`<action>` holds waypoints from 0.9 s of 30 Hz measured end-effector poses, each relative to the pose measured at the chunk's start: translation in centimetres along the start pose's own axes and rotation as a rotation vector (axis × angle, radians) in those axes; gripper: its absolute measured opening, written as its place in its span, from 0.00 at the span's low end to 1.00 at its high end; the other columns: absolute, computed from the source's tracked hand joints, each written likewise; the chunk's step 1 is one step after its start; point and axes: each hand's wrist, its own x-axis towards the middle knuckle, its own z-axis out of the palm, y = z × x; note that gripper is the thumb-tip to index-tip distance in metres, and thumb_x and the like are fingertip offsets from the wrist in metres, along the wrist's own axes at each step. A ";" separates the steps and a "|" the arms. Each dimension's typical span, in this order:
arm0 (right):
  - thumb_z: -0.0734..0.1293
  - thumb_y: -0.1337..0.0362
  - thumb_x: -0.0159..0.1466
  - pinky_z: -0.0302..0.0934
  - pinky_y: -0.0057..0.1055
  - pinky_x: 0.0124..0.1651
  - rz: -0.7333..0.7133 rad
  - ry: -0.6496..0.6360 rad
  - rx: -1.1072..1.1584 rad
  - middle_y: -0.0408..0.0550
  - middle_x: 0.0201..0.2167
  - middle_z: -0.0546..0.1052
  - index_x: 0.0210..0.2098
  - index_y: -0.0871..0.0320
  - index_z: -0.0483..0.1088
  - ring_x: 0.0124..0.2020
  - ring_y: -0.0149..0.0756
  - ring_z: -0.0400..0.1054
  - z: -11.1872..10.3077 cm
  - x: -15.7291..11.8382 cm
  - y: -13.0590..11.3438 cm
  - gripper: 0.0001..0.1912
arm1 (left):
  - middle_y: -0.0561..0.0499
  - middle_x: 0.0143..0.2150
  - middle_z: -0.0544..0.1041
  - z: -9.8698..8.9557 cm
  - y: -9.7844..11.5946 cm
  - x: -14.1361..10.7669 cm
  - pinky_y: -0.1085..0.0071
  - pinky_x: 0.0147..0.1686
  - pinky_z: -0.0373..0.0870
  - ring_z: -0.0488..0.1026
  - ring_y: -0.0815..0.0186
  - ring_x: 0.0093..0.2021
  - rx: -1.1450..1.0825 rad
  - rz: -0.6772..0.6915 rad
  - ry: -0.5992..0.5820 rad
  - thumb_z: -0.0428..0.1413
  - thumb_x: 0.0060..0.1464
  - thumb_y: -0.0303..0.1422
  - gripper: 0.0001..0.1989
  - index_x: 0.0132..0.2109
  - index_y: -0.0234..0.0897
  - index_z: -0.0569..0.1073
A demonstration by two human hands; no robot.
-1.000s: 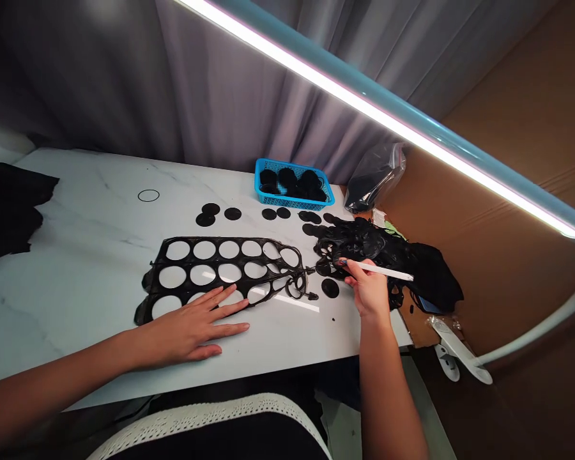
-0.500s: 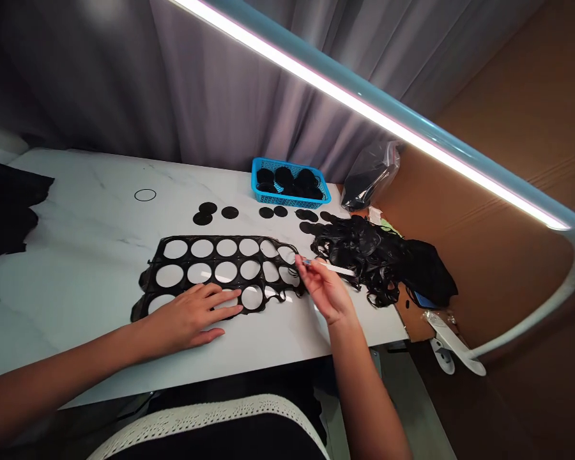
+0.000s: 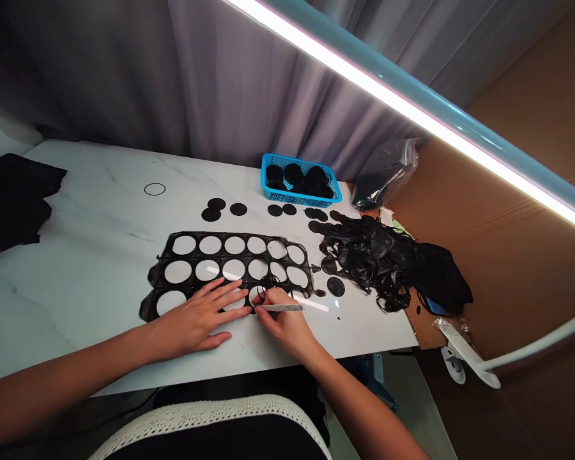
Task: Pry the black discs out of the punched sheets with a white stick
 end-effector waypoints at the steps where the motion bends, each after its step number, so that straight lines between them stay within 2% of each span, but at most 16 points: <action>1: 0.63 0.61 0.67 0.65 0.35 0.41 -0.011 0.006 -0.025 0.48 0.36 0.76 0.26 0.54 0.58 0.41 0.39 0.71 0.0 0.0 0.1 0.13 | 0.45 0.68 0.63 0.0 0.0 0.0 0.50 0.69 0.43 0.53 0.50 0.71 -0.002 -0.002 -0.007 0.56 0.62 0.38 0.26 0.65 0.45 0.64; 5: 0.62 0.66 0.67 0.66 0.37 0.40 -0.145 -0.004 -0.248 0.49 0.35 0.75 0.28 0.53 0.61 0.38 0.40 0.69 0.5 -0.2 0.1 0.10 | 0.44 0.69 0.62 -0.1 -0.1 0.0 0.50 0.69 0.45 0.52 0.50 0.71 0.000 -0.003 -0.041 0.57 0.61 0.38 0.27 0.65 0.45 0.64; 8: 0.60 0.69 0.68 0.68 0.42 0.44 -0.318 -0.067 -0.464 0.53 0.43 0.76 0.33 0.53 0.66 0.42 0.44 0.69 1.0 -0.9 -0.1 0.08 | 0.43 0.71 0.59 -0.2 -0.1 0.1 0.51 0.69 0.46 0.53 0.51 0.71 -0.028 -0.001 -0.033 0.58 0.60 0.37 0.27 0.65 0.44 0.65; 10: 0.58 0.70 0.69 0.68 0.43 0.49 -0.385 -0.072 -0.528 0.54 0.48 0.76 0.36 0.53 0.69 0.47 0.44 0.68 0.6 -0.9 -0.2 0.10 | 0.43 0.72 0.57 -0.3 0.0 0.1 0.52 0.69 0.46 0.54 0.51 0.71 -0.054 -0.003 -0.011 0.58 0.60 0.37 0.26 0.64 0.44 0.66; 12: 0.57 0.69 0.71 0.67 0.43 0.51 -0.381 0.059 -0.530 0.53 0.48 0.76 0.37 0.52 0.69 0.49 0.44 0.69 -1.0 -0.1 0.0 0.12 | 0.43 0.73 0.54 -0.4 0.0 0.1 0.52 0.69 0.47 0.54 0.51 0.71 -0.072 -0.005 0.006 0.57 0.61 0.36 0.25 0.64 0.44 0.66; 14: 0.57 0.66 0.71 0.66 0.44 0.51 -0.296 0.319 -0.510 0.53 0.46 0.77 0.36 0.52 0.70 0.48 0.44 0.70 -3.7 1.4 0.6 0.11 | 0.43 0.73 0.53 -0.5 0.0 0.1 0.52 0.69 0.48 0.55 0.50 0.71 -0.076 -0.004 0.007 0.57 0.61 0.35 0.24 0.63 0.44 0.67; 16: 0.60 0.61 0.70 0.67 0.41 0.46 -0.145 0.573 -0.466 0.52 0.41 0.78 0.33 0.53 0.69 0.42 0.43 0.71 -6.5 3.2 1.5 0.10 | 0.42 0.73 0.54 -0.5 0.0 -0.1 0.51 0.69 0.48 0.55 0.49 0.71 -0.069 -0.002 -0.004 0.58 0.60 0.35 0.25 0.64 0.44 0.66; 18: 0.64 0.57 0.67 0.67 0.36 0.36 0.021 0.655 -0.314 0.50 0.36 0.78 0.30 0.54 0.67 0.33 0.39 0.70 -8.6 4.8 2.3 0.11 | 0.42 0.71 0.57 -0.7 0.0 -0.1 0.51 0.69 0.48 0.55 0.49 0.70 -0.054 -0.002 -0.013 0.59 0.59 0.35 0.26 0.64 0.44 0.66; 21: 0.71 0.52 0.60 0.64 0.29 0.27 0.183 0.516 0.084 0.46 0.31 0.76 0.25 0.55 0.62 0.32 0.37 0.71 -9.4 6.4 3.1 0.17 | 0.42 0.67 0.64 -1.2 0.1 0.2 0.51 0.67 0.52 0.59 0.48 0.68 -0.043 -0.008 -0.023 0.59 0.60 0.38 0.24 0.62 0.44 0.69; 24: 0.75 0.52 0.54 0.63 0.25 0.24 0.262 0.300 0.441 0.46 0.32 0.76 0.24 0.55 0.60 0.40 0.40 0.74 -8.1 7.1 2.6 0.21 | 0.41 0.65 0.67 -1.5 0.0 1.0 0.53 0.63 0.59 0.63 0.49 0.65 -0.039 -0.047 -0.037 0.59 0.60 0.39 0.25 0.63 0.41 0.67; 27: 0.76 0.54 0.54 0.64 0.23 0.25 0.302 0.159 0.605 0.47 0.36 0.77 0.25 0.55 0.60 0.42 0.40 0.75 -6.3 7.6 1.4 0.21 | 0.39 0.67 0.65 -1.0 -0.3 1.6 0.55 0.63 0.60 0.61 0.50 0.67 -0.023 -0.075 -0.015 0.57 0.63 0.38 0.26 0.65 0.37 0.64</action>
